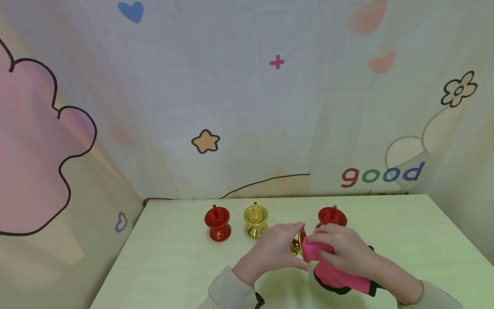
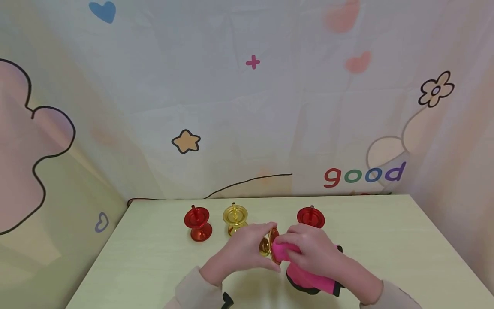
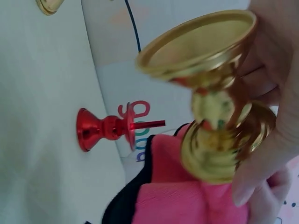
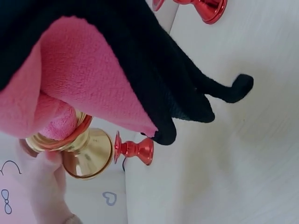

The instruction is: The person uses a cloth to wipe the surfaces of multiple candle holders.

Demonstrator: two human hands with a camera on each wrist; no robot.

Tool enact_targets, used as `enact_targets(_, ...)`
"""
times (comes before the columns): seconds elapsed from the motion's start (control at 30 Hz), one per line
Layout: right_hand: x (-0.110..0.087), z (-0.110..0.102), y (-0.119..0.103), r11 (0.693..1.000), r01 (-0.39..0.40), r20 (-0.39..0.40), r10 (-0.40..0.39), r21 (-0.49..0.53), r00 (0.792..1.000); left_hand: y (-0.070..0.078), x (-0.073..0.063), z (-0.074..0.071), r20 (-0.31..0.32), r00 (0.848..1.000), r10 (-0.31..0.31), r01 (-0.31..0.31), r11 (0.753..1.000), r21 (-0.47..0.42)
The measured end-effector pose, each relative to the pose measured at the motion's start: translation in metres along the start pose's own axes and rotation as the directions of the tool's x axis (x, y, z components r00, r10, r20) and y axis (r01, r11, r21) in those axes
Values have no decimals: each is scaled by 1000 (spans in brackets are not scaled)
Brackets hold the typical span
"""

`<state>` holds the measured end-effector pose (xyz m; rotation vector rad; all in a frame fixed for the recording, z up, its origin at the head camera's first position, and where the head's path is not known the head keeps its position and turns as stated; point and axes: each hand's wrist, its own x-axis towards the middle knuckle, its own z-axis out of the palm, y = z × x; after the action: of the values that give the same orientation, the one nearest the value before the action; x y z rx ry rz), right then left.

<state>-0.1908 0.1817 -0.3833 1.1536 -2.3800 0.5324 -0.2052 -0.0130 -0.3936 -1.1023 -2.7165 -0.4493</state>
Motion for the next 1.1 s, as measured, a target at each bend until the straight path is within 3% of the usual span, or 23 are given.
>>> enact_targets(0.07,1,-1,-1,997,-65,21,65,30,998,2,-2,5,-110,993,50,-40,995,88)
enact_targets(0.17,2,-4,-2,984,-160,63,155,81,986,4,-4,14,-288,945,152,-81,966,244)
enact_targets(0.2,2,-5,-2,979,-184,78,177,91,981,4,-5,16,-323,931,171,-82,959,271)
enact_targets(0.23,2,-5,-2,975,-201,94,193,96,977,4,-6,17,-335,925,177,-81,956,281)
enact_targets(0.3,1,-6,-2,977,-200,110,190,80,975,4,-7,17,-300,941,156,-77,963,258)
enact_targets(0.37,-1,-5,-2,989,-144,96,140,40,986,3,-7,13,-204,974,103,-65,980,186)
enact_targets(0.43,-2,-4,-2,998,-55,59,55,-2,997,1,-6,7,-86,995,50,-43,995,88)
enact_targets(0.53,-3,-1,-2,994,95,-29,-97,-55,995,-2,-4,0,45,999,15,-12,998,-57)
enact_targets(0.63,-2,2,-3,985,159,-94,-165,-64,982,-3,-3,-3,77,997,-4,14,992,-128)
enact_targets(0.7,-1,3,-3,988,144,-119,-150,-63,981,0,-5,-2,30,1000,-2,5,996,-87)
enact_targets(0.77,-1,3,-3,993,97,-115,-104,-60,988,2,-8,4,-85,996,35,-34,999,23)
enact_targets(0.83,-1,3,-4,997,38,-93,-43,-60,995,3,-10,11,-233,966,111,-76,985,152)
enact_targets(0.9,0,2,-6,999,-5,-64,2,-53,998,3,-13,17,-348,919,186,-103,964,244)
enact_targets(0.93,0,2,-6,998,-22,-48,20,-50,999,3,-14,20,-377,903,206,-107,958,267)
enact_targets(0.97,-1,1,-6,998,-32,-36,30,-49,999,2,-15,21,-384,897,219,-115,954,276)
enact_targets(1.0,-1,1,-6,998,-32,-29,31,-48,999,2,-15,20,-369,904,215,-120,957,264)
enact_targets(1.1,-4,2,-3,999,6,-22,-8,-50,1000,0,-16,15,-225,965,136,-104,984,147)
